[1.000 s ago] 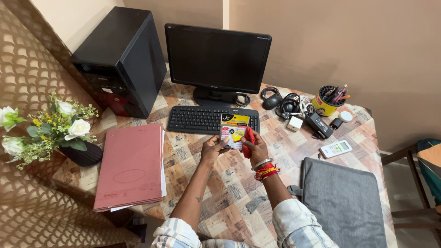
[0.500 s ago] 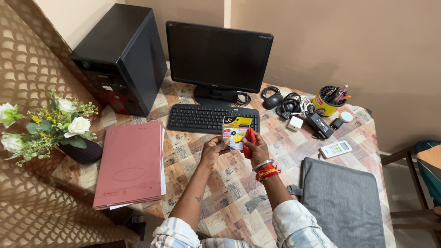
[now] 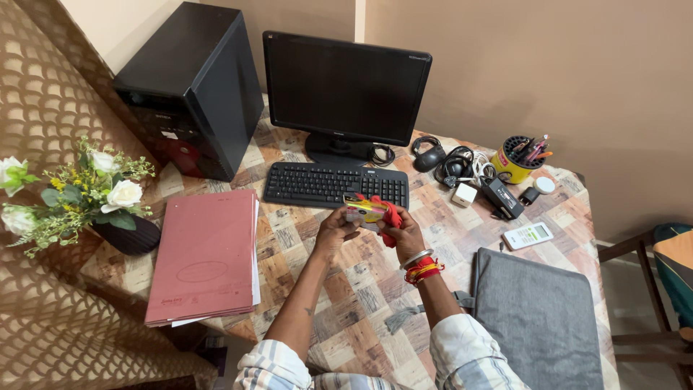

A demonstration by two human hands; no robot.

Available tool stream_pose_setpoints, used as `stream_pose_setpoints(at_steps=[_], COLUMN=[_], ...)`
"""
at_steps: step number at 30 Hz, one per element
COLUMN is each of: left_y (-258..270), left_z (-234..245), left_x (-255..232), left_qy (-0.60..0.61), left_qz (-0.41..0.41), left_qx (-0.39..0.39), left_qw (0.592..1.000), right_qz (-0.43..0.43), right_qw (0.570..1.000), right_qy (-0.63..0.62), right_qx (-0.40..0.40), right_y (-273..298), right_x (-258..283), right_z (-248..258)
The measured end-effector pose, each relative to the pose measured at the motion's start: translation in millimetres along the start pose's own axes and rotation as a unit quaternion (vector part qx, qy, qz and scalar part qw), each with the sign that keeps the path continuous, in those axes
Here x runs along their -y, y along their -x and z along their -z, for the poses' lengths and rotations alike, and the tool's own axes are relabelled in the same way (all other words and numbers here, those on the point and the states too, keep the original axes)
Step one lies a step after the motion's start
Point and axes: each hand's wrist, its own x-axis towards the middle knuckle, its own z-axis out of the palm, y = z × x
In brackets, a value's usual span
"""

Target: The person cleans a computer desk using a red cloth. They wipe the keyboard, monitor, and computer tower, then proceed to wipe the covers of several pink and green folders on the desk.

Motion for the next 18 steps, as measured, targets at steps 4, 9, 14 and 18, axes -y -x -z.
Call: stream_pose_setpoints(at_steps=[4,9,14,18], left_y=[0,-1,3,11], left_z=[3,9,5,-12], left_x=[-1,13,11,-8], left_qy=[0.005,-0.065,-0.125,-0.094], left_qz=[0.014,-0.014,-0.066,0.009], left_qx=[-0.013,-0.048,-0.010,-0.030], left_qw=[1.000,0.997,0.990,0.995], right_qz=[0.018,0.003,0.103,0.227], right_qw=[0.999,0.998,0.978,0.924], right_qy=[0.027,0.005,0.170,0.308], right_qx=[0.019,-0.069,-0.066,-0.002], right_y=[2,6,-5,1], right_x=[5,38,49,37], right_z=[1,-12,-12,-24])
